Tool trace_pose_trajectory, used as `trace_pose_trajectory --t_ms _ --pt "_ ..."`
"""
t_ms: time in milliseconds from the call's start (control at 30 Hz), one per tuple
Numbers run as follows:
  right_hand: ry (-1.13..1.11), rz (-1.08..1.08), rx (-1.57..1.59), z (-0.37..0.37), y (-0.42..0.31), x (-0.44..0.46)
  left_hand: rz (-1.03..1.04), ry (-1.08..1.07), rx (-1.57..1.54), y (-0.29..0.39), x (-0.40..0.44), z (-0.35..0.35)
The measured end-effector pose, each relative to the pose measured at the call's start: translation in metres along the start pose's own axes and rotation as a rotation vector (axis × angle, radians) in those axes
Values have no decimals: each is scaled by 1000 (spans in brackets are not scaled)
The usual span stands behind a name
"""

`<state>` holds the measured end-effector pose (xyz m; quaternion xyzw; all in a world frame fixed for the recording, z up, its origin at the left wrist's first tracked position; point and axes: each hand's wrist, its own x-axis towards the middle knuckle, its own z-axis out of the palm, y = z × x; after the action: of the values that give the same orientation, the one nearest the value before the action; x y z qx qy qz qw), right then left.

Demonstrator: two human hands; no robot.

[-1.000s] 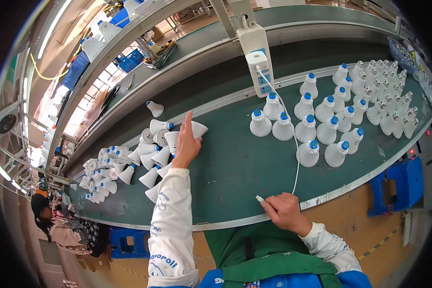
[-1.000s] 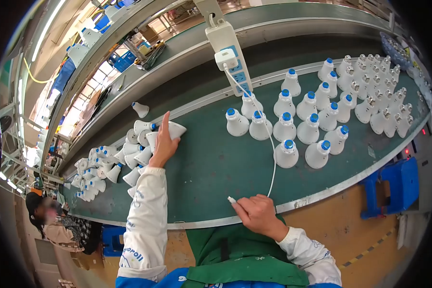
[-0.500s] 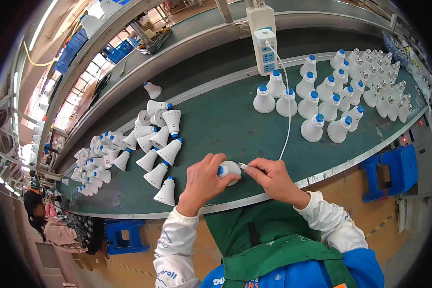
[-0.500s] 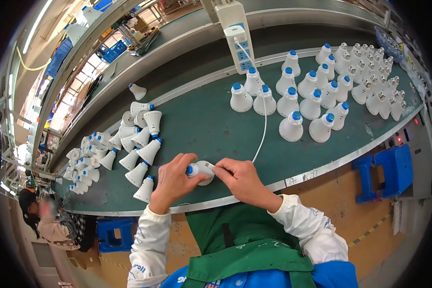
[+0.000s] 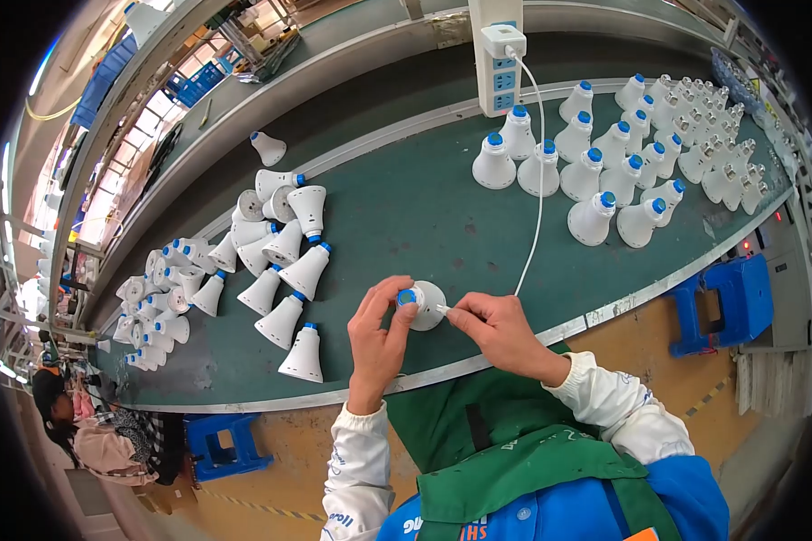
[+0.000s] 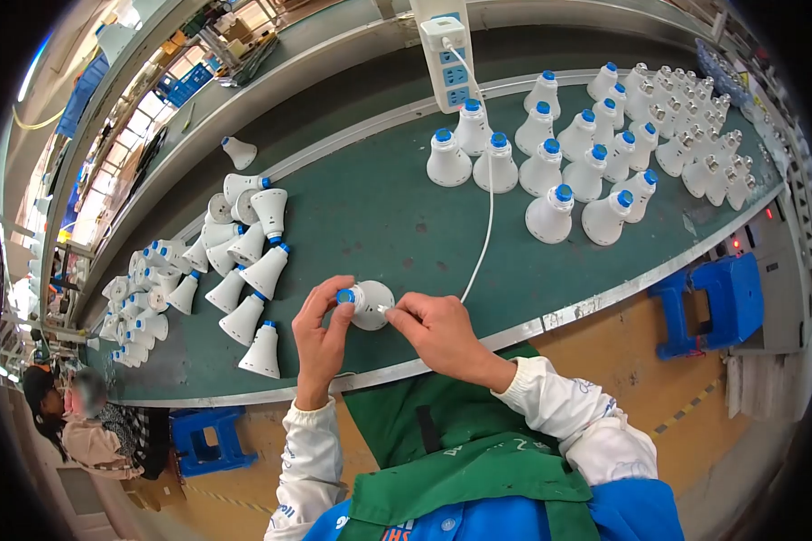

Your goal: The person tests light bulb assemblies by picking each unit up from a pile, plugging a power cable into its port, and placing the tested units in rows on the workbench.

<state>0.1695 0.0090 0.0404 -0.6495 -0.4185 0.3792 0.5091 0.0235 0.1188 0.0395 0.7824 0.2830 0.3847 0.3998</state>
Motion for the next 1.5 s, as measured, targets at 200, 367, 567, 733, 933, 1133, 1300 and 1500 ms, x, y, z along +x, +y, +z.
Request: trace_pose_trajectory --t_ms 200,367,567,733,933,1133,1300,1500 --pt "51 -4 51 14 1 4 -54 79 0 -1 -7 8" --pt "92 -8 82 18 6 1 -77 81 4 0 -7 8" --pt "65 -9 87 18 6 1 -89 93 7 2 -8 9" --pt "-14 68 146 12 3 13 -86 75 45 3 -8 10" --pt "-9 91 106 19 9 20 -82 113 104 1 -12 14" --pt "-39 49 30 12 7 21 -62 96 126 0 -15 18" --pt "-47 -94 -216 -6 -1 23 51 43 259 11 -13 16" --pt "54 -312 -232 -15 4 19 -48 -87 183 12 -21 8"
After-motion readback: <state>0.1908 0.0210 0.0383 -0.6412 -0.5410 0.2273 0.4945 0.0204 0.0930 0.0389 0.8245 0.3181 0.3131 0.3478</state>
